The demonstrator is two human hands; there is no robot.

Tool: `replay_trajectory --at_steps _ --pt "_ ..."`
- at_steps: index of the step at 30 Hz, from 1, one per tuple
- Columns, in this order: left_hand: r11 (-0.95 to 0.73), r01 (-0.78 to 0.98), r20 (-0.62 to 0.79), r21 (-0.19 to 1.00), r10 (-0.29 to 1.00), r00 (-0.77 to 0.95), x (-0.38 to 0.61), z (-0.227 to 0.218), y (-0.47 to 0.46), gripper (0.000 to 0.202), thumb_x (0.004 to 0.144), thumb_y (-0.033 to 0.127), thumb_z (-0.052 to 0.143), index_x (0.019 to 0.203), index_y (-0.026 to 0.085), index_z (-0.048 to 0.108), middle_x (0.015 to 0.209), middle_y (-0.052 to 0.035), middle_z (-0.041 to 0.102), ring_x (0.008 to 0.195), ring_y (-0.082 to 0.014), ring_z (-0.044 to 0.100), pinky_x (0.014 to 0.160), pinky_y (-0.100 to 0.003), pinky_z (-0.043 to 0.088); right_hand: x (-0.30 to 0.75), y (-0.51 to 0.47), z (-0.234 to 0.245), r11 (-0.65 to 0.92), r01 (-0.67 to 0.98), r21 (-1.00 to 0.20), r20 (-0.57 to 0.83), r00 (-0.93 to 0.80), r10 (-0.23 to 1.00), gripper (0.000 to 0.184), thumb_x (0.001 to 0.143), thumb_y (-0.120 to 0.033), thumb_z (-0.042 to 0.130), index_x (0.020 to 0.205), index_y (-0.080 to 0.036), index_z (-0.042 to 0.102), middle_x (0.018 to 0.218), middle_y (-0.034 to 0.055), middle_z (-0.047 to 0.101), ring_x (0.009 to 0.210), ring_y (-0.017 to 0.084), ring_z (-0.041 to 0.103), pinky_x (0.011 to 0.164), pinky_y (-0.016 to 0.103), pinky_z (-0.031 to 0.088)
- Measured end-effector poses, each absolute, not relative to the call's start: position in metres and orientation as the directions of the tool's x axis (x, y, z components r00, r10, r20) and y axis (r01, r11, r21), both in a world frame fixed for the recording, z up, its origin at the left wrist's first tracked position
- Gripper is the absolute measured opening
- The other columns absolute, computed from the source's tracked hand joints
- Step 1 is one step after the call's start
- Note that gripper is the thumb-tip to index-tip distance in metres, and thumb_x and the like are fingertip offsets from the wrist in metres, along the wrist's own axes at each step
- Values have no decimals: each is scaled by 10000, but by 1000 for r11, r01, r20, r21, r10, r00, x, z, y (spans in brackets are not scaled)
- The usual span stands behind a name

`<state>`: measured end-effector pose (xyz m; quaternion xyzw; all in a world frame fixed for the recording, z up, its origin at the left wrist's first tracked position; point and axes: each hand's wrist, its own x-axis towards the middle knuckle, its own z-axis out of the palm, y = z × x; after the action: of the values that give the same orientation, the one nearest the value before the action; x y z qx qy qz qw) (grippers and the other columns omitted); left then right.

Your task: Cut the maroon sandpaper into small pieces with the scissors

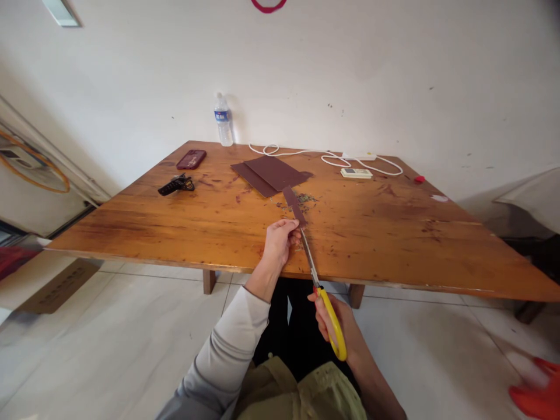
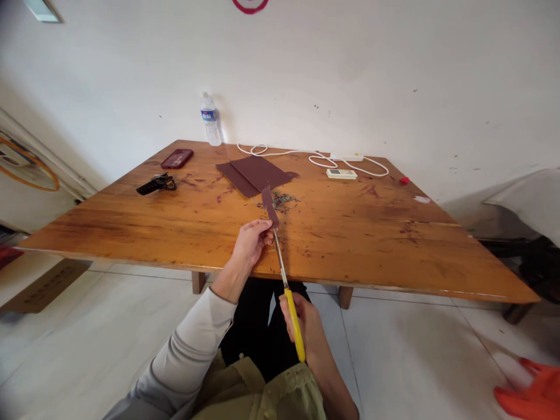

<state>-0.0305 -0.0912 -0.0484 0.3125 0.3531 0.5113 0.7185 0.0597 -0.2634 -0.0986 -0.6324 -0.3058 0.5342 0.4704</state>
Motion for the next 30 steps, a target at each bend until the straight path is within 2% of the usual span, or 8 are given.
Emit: replay_trajectory --at_steps 4,9,12,19,21,25,30 --pt "292 -507 -185 811 950 251 -31 -50 -91 135 630 187 736 582 134 622 504 -10 578 417 -76 486 436 -208 348 63 -262 -94 -383 -105 -918 -397 265 879 492 648 -634 746 816 -178 672 405 -107 389 314 69 331 320 194 251" --pt "294 -513 -178 807 948 263 -31 -51 -90 105 613 173 725 584 126 636 502 -14 581 416 -78 489 428 -207 368 65 -259 -88 -428 -156 -890 -455 272 848 420 628 -600 715 673 -204 582 389 -116 345 315 50 286 322 177 211" --pt "291 -516 -170 805 948 270 -31 -51 -90 110 609 168 727 574 127 632 501 -15 581 421 -80 494 429 -208 381 65 -258 -84 -437 -147 -887 -461 273 844 412 572 -575 729 661 -204 574 393 -119 343 319 46 281 319 173 202" --pt "301 -507 -180 808 945 273 -32 -48 -91 156 630 169 757 562 131 622 487 -10 572 410 -74 493 433 -201 389 66 -258 -95 -400 -137 -906 -422 279 863 453 566 -608 759 673 -208 575 381 -112 361 301 48 298 314 175 212" --pt "305 -499 -185 811 943 275 -32 -48 -91 168 634 178 767 561 133 622 487 -10 574 408 -73 491 438 -205 394 67 -259 -103 -363 -124 -923 -384 300 873 470 597 -648 738 662 -213 574 370 -126 303 288 45 247 298 176 165" --pt "303 -508 -179 806 944 278 -32 -48 -90 165 623 183 767 560 131 623 494 -15 582 417 -81 501 441 -213 400 70 -262 -112 -353 -112 -929 -370 267 890 451 700 -629 706 631 -215 542 385 -112 323 303 48 270 300 172 206" --pt "302 -517 -183 801 945 270 -32 -50 -90 128 613 172 741 570 124 630 488 -10 573 419 -79 503 438 -210 402 72 -265 -111 -350 -79 -933 -358 280 891 458 705 -641 717 748 -202 596 380 -127 326 298 52 275 292 167 215"
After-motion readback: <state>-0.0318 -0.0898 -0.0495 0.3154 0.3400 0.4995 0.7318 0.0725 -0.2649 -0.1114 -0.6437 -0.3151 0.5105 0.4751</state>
